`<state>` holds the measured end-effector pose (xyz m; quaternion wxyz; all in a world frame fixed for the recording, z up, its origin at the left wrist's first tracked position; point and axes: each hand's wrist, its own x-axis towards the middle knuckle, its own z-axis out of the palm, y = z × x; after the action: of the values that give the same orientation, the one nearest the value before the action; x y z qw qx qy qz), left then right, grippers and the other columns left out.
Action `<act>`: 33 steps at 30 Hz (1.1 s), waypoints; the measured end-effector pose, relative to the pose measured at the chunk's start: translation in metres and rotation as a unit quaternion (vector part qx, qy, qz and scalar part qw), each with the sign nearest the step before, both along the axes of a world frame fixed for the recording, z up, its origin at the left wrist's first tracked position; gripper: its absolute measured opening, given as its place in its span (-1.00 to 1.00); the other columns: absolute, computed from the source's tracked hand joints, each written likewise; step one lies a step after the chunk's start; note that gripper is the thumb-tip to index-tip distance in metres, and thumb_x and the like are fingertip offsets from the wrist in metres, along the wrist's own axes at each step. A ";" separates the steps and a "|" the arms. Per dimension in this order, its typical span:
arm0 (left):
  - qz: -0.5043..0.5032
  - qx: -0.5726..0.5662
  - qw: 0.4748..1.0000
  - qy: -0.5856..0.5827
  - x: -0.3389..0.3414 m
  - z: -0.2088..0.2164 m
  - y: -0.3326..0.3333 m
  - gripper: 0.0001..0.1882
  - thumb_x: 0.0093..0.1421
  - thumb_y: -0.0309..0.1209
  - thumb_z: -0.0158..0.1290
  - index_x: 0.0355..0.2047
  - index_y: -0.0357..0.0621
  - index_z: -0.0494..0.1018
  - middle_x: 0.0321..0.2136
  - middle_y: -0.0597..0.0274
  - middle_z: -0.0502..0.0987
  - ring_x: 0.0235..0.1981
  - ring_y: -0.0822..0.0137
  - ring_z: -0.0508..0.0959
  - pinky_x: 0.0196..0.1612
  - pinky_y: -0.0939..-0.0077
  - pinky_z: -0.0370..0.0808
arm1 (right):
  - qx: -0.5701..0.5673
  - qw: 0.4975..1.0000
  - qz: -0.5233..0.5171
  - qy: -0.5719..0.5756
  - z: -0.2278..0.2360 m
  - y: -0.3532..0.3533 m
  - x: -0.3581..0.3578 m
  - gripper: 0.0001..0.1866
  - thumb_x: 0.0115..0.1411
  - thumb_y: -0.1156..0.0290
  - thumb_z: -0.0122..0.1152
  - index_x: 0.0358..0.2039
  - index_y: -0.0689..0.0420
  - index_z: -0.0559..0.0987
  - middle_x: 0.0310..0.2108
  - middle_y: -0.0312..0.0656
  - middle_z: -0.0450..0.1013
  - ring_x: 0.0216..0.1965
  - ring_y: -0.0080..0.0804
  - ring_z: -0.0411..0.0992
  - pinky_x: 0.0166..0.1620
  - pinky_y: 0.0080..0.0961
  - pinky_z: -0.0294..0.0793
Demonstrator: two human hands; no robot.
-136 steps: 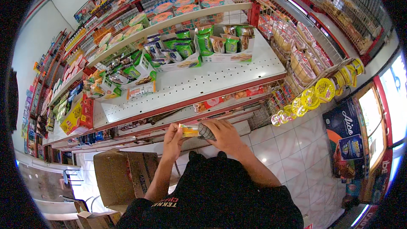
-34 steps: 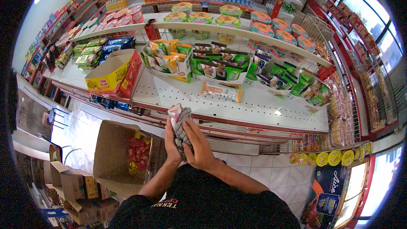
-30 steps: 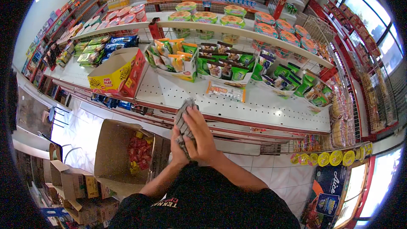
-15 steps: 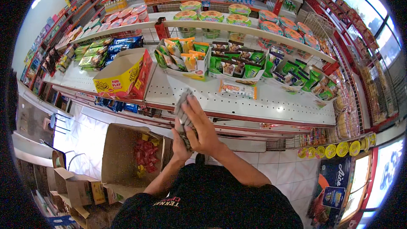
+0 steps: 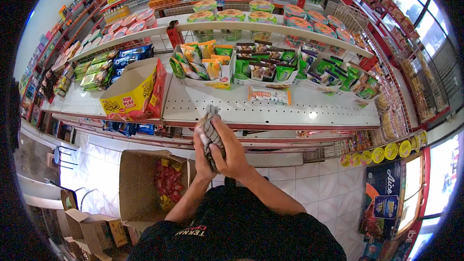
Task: The person is taking packaged snack items from a cardboard box and placing them onto grocery store shelves.
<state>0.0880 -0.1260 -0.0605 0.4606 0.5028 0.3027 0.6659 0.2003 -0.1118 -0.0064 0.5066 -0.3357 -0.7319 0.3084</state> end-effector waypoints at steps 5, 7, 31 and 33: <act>0.001 -0.102 0.983 -0.151 -0.016 -0.011 0.011 -0.31 0.48 0.09 -0.50 0.42 -0.10 -0.04 0.31 0.23 0.20 0.25 0.28 0.29 0.28 0.33 0.26 | 0.040 0.993 0.048 -0.096 -0.001 -0.013 -0.002 -0.42 0.25 0.56 0.02 0.32 0.25 0.27 0.33 0.16 0.17 0.33 0.05 0.20 0.30 -0.25 0.23; -0.009 -0.157 0.969 -0.193 -0.011 -0.013 0.006 -0.33 0.48 0.07 -0.48 0.42 -0.07 -0.04 0.31 0.22 0.21 0.27 0.26 0.29 0.28 0.29 0.28 | 0.076 0.988 0.026 -0.133 0.000 -0.009 0.000 -0.42 0.26 0.55 0.05 0.31 0.20 0.29 0.34 0.11 0.16 0.32 0.05 0.22 0.29 -0.22 0.25; 0.072 -0.163 0.965 -0.193 -0.022 0.037 0.008 -0.77 0.44 -0.30 -0.07 0.00 -0.13 0.35 -0.18 0.38 0.46 -0.16 0.55 0.47 -0.09 0.62 0.42 | -0.075 0.991 0.108 -0.030 0.011 -0.010 -0.005 -0.30 0.25 0.54 0.02 0.40 0.23 0.09 0.41 0.11 0.04 0.41 -0.02 0.08 0.36 -0.32 0.10; 0.145 -0.158 0.959 -0.184 -0.023 0.037 0.018 -0.76 0.44 -0.33 -0.07 0.03 -0.15 0.34 -0.17 0.35 0.47 -0.12 0.52 0.48 -0.06 0.60 0.42 | -0.035 0.992 0.110 -0.043 0.006 -0.014 -0.011 -0.31 0.29 0.50 0.04 0.42 0.17 0.09 0.43 0.06 0.00 0.42 0.01 0.02 0.38 -0.25 0.06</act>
<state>0.0646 -0.1079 -0.0233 0.4801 0.2432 0.3840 0.7503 0.1888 -0.1262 -0.0003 0.4260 -0.2835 -0.7741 0.3728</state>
